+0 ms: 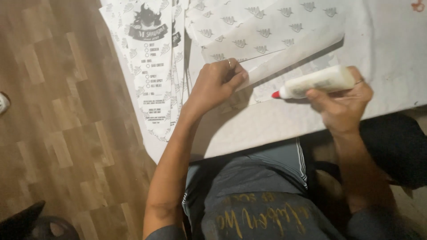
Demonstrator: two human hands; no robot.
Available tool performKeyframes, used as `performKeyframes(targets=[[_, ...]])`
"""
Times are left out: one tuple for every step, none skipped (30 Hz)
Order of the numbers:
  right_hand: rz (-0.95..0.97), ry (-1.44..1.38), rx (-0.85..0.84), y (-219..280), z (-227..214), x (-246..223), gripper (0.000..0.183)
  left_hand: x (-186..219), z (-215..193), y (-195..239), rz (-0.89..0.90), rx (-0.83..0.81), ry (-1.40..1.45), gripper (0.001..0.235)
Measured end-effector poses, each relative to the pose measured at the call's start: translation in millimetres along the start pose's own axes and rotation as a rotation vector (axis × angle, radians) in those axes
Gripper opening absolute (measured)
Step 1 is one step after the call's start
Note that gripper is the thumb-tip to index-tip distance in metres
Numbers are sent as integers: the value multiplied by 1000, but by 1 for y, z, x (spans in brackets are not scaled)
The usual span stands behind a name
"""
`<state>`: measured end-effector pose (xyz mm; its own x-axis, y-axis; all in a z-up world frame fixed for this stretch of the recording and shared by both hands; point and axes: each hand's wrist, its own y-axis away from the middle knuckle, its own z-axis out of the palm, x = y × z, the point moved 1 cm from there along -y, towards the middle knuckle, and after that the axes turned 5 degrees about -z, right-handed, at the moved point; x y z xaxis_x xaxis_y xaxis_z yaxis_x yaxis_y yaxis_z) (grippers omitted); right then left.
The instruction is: Applying glue to paper strips and folding them onto paper sheets to assemble bags at a workstation.
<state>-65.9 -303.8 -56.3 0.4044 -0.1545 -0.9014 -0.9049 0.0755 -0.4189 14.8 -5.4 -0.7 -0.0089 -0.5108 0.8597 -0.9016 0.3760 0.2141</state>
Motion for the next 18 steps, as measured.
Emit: performKeyframes(targets=[[16,-27,-8,3,10,3,33,1,-2,0,-11,-2,76,21],[17,-33,-15,5,23,-1,33,-1,-2,-1,-17,6,76,21],[70,-36,-9,6,36,-4,36,-2,-2,-4,-58,17,112,19],[122,-39,-3,7,48,-8,40,-4,-2,-6,-99,28,149,17],[122,-40,-8,8,57,-8,40,-5,-1,-6,-101,33,150,17],[81,-102,-68,8,66,-9,35,-6,-1,-7,-87,47,149,18],[42,-161,-126,10,75,-10,30,-7,1,-8,-72,59,149,19],[43,-161,-129,9,84,-17,30,-6,0,-7,-74,61,151,19],[121,-118,-115,9,92,-24,34,-6,0,-6,-88,55,156,18],[199,-74,-101,9,100,-31,38,-5,0,-6,-102,48,162,18],[200,-71,-99,8,102,-32,38,-3,-1,-3,-101,45,163,18],[168,-134,-123,6,103,-33,39,0,-1,0,-115,36,168,18],[135,-195,-146,4,105,-34,39,2,-2,2,-127,27,173,18],[135,-192,-145,3,89,-28,39,-6,5,3,-125,24,175,18],[102,-223,-77,1,72,-22,27,-12,11,4,21,20,19,27],[69,-255,-10,-2,56,-17,16,-18,17,6,166,16,-139,37],[70,-251,-11,-5,30,-11,16,-11,21,16,167,15,-134,37],[148,-192,193,-8,2,-5,34,-5,25,25,157,-29,-237,41]])
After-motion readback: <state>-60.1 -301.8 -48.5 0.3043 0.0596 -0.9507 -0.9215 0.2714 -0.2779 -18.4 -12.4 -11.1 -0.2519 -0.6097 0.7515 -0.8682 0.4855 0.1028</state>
